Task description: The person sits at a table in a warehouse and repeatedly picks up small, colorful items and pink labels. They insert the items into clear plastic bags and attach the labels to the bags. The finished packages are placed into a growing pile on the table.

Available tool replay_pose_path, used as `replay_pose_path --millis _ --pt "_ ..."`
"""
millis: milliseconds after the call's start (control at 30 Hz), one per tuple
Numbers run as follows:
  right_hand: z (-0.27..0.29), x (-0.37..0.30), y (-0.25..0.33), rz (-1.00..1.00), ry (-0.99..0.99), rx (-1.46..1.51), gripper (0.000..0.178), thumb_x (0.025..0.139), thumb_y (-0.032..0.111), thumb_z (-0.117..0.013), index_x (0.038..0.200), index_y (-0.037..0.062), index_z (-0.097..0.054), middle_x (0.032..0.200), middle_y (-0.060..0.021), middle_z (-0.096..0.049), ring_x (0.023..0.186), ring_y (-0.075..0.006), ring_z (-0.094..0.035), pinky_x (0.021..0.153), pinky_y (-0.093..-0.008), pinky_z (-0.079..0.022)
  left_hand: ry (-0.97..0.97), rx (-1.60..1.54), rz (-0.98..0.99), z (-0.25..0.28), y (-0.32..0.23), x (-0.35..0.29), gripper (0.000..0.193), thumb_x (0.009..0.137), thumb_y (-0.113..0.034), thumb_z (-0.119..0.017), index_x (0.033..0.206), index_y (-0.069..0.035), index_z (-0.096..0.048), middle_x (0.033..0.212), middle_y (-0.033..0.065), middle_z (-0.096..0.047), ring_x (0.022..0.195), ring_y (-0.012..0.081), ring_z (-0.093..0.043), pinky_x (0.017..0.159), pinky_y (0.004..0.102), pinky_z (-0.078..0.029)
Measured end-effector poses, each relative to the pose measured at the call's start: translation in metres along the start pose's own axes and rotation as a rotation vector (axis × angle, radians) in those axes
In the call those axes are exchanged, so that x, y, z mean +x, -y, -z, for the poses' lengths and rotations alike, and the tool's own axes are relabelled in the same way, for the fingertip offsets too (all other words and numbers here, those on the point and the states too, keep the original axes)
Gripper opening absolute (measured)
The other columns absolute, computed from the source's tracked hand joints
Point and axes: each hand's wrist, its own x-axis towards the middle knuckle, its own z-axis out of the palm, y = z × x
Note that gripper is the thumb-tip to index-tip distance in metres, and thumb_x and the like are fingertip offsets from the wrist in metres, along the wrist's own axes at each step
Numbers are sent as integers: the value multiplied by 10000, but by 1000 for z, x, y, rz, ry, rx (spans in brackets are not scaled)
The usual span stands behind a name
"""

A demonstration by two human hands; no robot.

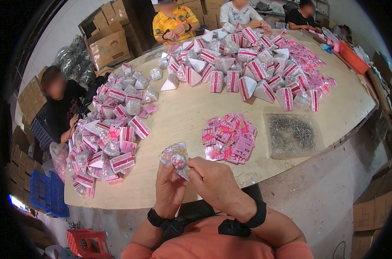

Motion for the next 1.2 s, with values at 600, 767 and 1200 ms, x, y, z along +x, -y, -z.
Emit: replay_pose_path --millis 600,767,1200 --pt "-2 2 1 7 2 -29 112 850 129 -584 900 30 -574 745 -160 -587 647 -337 -600 542 -399 -455 0 174 -131 -9 -1 -2 496 872 -136 -627 1291 -61 -372 1190 93 -518 1065 200 -544 888 358 -465" --pt "-3 2 -1 4 -4 -23 105 844 117 -590 893 25 -577 729 -159 -584 633 -336 -598 540 -396 -454 -1 206 -159 -4 1 0 518 859 -128 -644 1293 -60 -371 1201 87 -510 1079 196 -534 901 370 -456" --pt "-6 0 -5 0 -17 -3 100 845 117 -592 872 23 -574 719 -159 -585 620 -337 -594 534 -402 -447 -1 228 -179 4 7 2 551 843 -99 -658 1303 -61 -358 1216 91 -499 1090 208 -533 902 376 -465"
